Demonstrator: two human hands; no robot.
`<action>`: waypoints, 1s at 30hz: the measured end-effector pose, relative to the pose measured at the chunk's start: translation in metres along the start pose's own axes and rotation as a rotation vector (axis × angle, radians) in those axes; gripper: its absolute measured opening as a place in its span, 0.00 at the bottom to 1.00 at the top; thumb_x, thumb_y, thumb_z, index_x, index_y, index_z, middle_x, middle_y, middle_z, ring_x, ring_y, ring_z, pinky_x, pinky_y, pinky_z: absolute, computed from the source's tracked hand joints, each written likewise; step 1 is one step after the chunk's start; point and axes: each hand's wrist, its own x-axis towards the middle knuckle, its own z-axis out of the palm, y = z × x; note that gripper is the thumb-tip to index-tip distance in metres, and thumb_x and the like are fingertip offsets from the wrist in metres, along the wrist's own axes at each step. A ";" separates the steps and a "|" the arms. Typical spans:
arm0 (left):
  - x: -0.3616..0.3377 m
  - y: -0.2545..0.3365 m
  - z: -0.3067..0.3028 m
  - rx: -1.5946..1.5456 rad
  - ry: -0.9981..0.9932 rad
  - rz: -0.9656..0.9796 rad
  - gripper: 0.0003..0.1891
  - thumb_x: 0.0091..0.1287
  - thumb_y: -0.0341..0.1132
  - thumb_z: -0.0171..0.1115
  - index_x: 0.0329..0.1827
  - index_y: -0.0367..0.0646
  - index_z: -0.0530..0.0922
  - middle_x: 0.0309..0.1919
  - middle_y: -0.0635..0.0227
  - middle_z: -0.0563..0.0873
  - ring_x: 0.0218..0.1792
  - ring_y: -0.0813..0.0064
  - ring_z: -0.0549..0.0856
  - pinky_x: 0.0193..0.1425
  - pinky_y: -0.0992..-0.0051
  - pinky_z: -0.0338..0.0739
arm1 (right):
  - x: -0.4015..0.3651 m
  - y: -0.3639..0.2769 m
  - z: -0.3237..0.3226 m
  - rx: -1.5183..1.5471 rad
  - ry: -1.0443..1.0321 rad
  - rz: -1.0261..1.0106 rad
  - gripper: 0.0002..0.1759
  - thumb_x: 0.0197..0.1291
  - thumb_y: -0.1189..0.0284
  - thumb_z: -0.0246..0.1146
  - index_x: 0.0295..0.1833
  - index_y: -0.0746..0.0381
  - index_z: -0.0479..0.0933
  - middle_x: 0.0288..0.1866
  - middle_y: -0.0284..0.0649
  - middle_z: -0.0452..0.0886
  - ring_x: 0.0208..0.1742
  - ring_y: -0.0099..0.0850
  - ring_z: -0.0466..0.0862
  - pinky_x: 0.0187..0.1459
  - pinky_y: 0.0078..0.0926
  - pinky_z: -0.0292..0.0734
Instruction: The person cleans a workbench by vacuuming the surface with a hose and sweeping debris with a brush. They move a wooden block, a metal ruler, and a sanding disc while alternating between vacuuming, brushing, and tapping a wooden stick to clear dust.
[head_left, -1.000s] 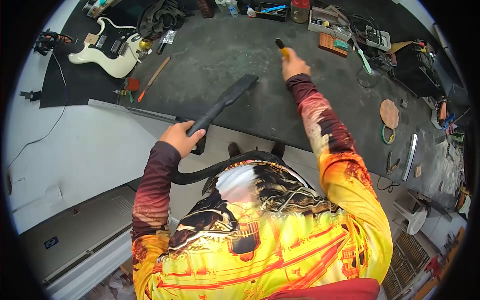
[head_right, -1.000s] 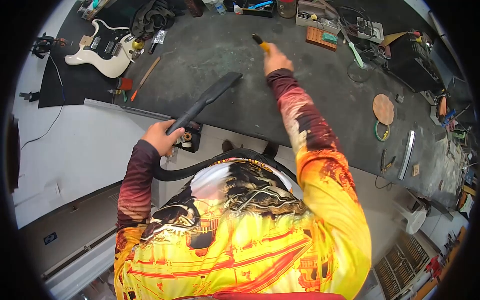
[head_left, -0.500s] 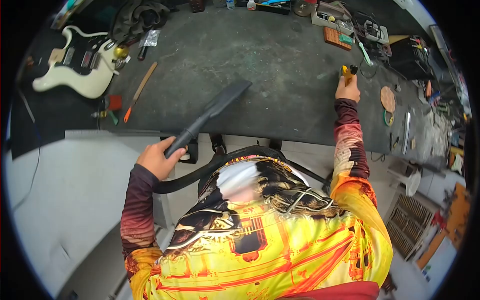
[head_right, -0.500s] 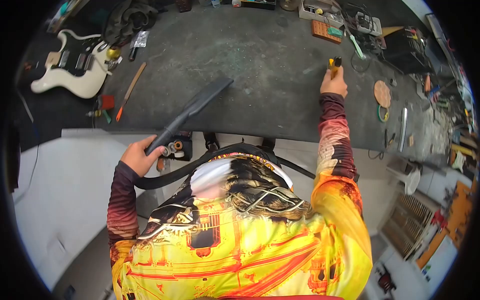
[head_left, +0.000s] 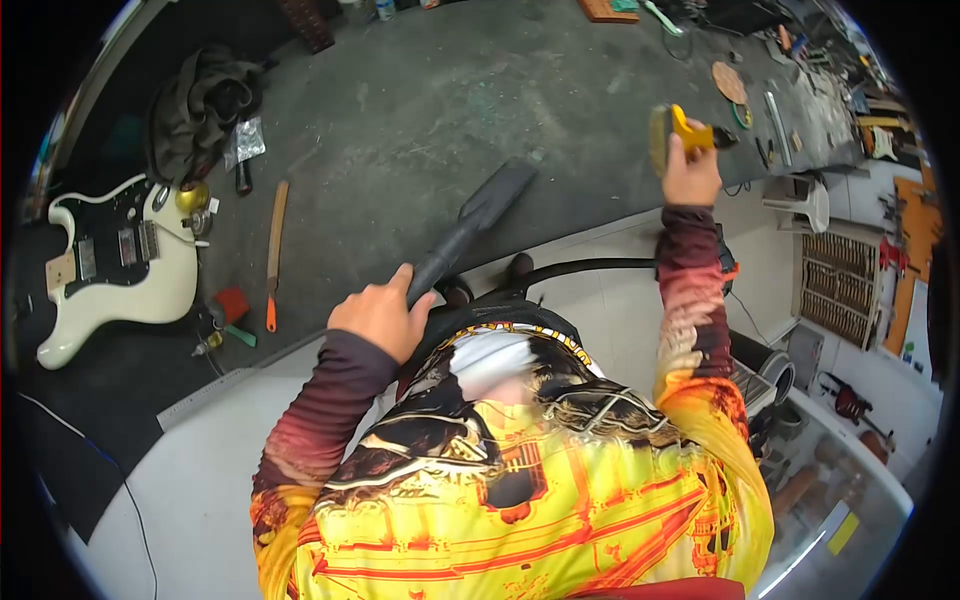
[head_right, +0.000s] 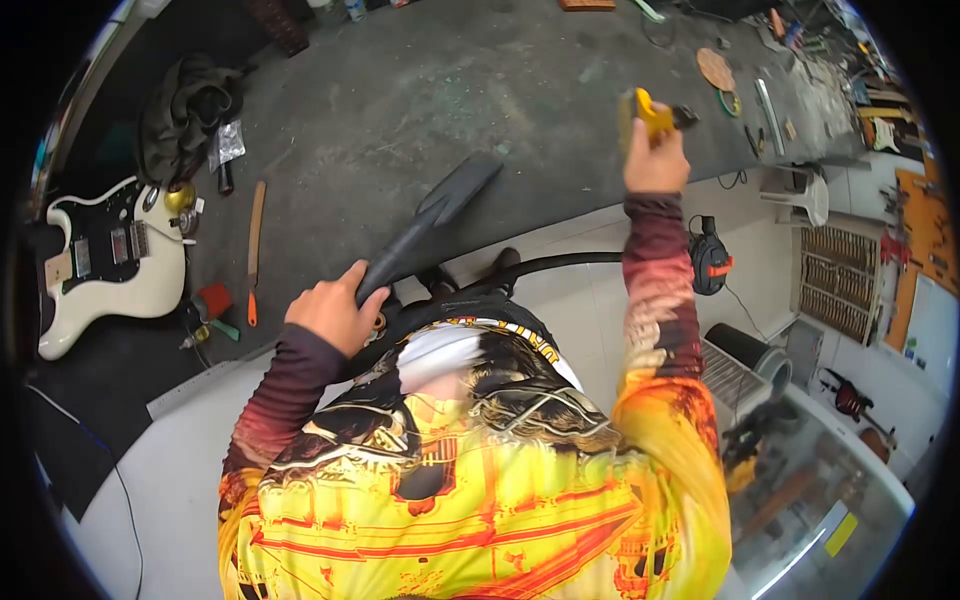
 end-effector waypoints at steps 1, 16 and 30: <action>0.007 0.007 0.001 0.004 0.001 0.003 0.24 0.65 0.54 0.58 0.58 0.49 0.77 0.30 0.51 0.86 0.34 0.49 0.86 0.39 0.55 0.80 | -0.009 0.008 -0.022 -0.006 0.011 0.026 0.19 0.63 0.66 0.64 0.59 0.57 0.75 0.45 0.42 0.85 0.46 0.31 0.86 0.47 0.28 0.78; 0.066 0.109 0.000 -0.280 0.146 -0.152 0.25 0.66 0.54 0.59 0.48 0.37 0.82 0.18 0.59 0.82 0.16 0.68 0.84 0.25 0.69 0.78 | -0.054 0.063 -0.121 0.105 -0.155 0.159 0.17 0.68 0.69 0.59 0.60 0.59 0.71 0.38 0.34 0.79 0.32 0.19 0.77 0.29 0.16 0.72; 0.054 0.114 0.003 -0.683 0.054 -0.392 0.27 0.68 0.53 0.58 0.44 0.30 0.79 0.18 0.64 0.76 0.14 0.71 0.78 0.15 0.70 0.74 | -0.038 0.096 -0.160 0.178 -0.262 0.089 0.16 0.66 0.70 0.61 0.59 0.58 0.74 0.35 0.34 0.80 0.30 0.17 0.77 0.31 0.16 0.71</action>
